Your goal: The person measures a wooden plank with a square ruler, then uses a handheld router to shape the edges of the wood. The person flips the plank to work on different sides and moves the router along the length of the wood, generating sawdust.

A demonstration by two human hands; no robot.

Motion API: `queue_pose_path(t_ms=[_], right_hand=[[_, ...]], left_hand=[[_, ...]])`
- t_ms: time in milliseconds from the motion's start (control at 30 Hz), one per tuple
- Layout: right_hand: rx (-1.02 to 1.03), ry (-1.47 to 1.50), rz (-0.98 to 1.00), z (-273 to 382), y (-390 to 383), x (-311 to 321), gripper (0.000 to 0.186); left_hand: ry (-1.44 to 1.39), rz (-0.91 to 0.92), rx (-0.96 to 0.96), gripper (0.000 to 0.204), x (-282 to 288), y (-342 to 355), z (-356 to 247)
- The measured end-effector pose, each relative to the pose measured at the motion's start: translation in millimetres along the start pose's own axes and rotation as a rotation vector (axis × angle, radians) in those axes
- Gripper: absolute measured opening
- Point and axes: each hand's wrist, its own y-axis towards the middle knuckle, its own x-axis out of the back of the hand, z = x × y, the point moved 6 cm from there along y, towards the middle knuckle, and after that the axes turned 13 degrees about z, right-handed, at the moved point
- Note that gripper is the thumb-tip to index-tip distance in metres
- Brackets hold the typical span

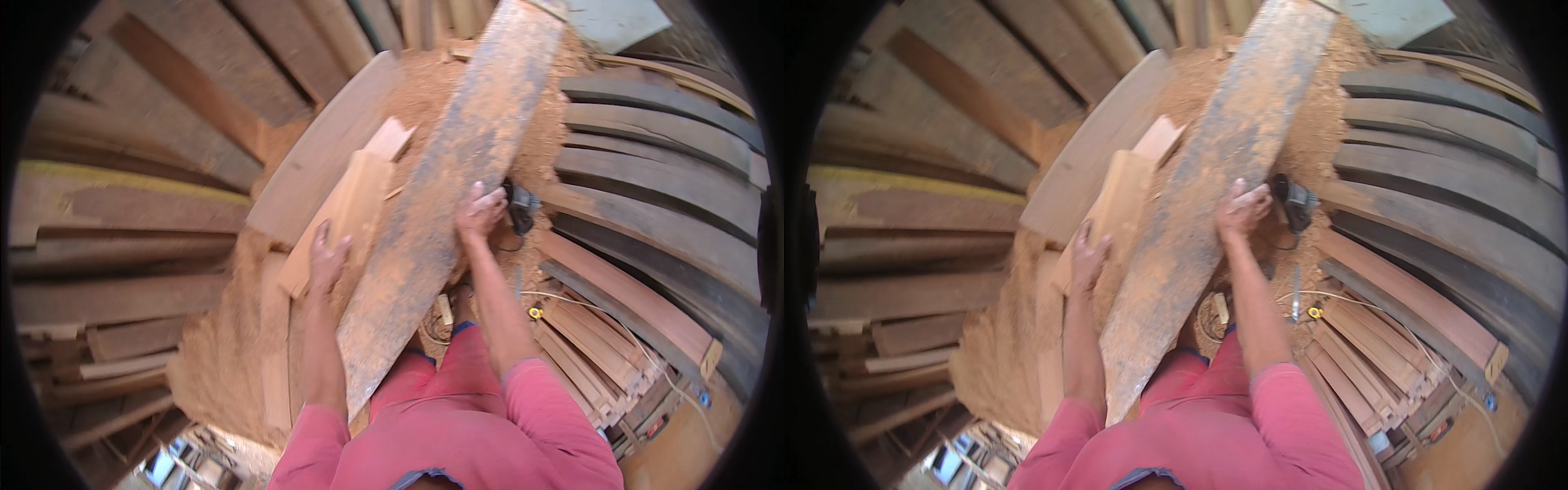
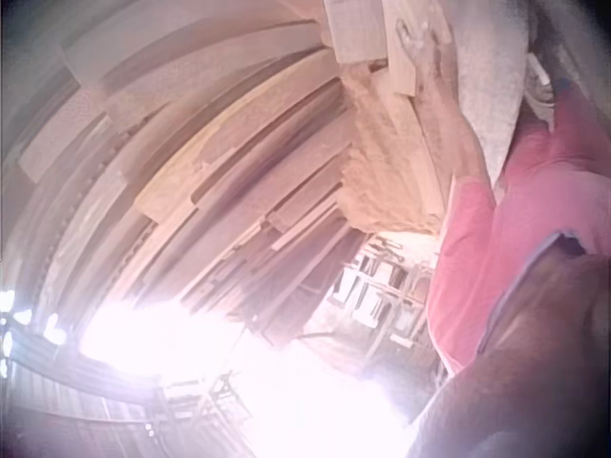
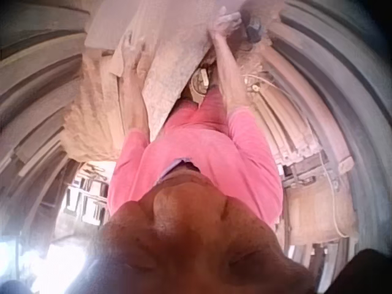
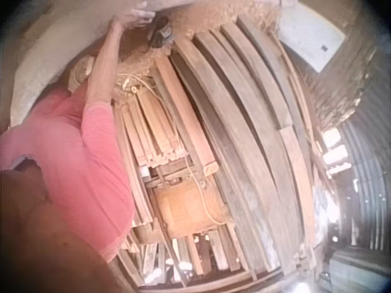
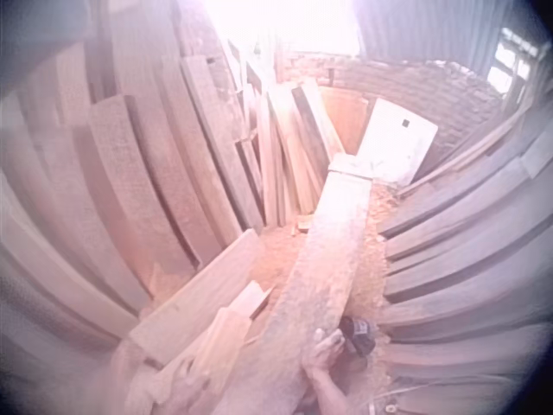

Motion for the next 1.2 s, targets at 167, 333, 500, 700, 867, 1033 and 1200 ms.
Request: queue_pose_path(t_ms=[167, 333, 500, 700, 867, 1033, 1200], right_hand=[[0.006, -0.011, 0.029, -6, 8, -5, 0.067], [0.014, -0.014, 0.023, -5, 9, -7, 0.070], [-0.030, -0.016, 0.031, -10, 16, -1, 0.070], [0.007, -0.037, 0.001, -8, 21, -2, 0.072], [0.006, -0.030, 0.023, -24, 42, 0, 0.078], [0.035, 0.046, 0.295, -61, 51, -3, 0.074], [0.054, 0.299, 0.437, -88, -18, -9, 0.054]], left_hand=[[0.008, -0.126, 0.229, 0.078, -7, 5, 57], [0.020, -0.495, 0.377, 0.086, 60, -89, 200], [0.610, -0.468, 0.845, 0.100, 143, -203, 283], [0.926, -0.008, 1.080, 0.126, 171, -279, 369], [0.867, 0.083, 0.952, 0.143, 185, -278, 362], [0.708, 0.149, 0.821, 0.146, 209, -286, 374], [0.426, 0.336, 0.607, 0.141, 235, -298, 403]])
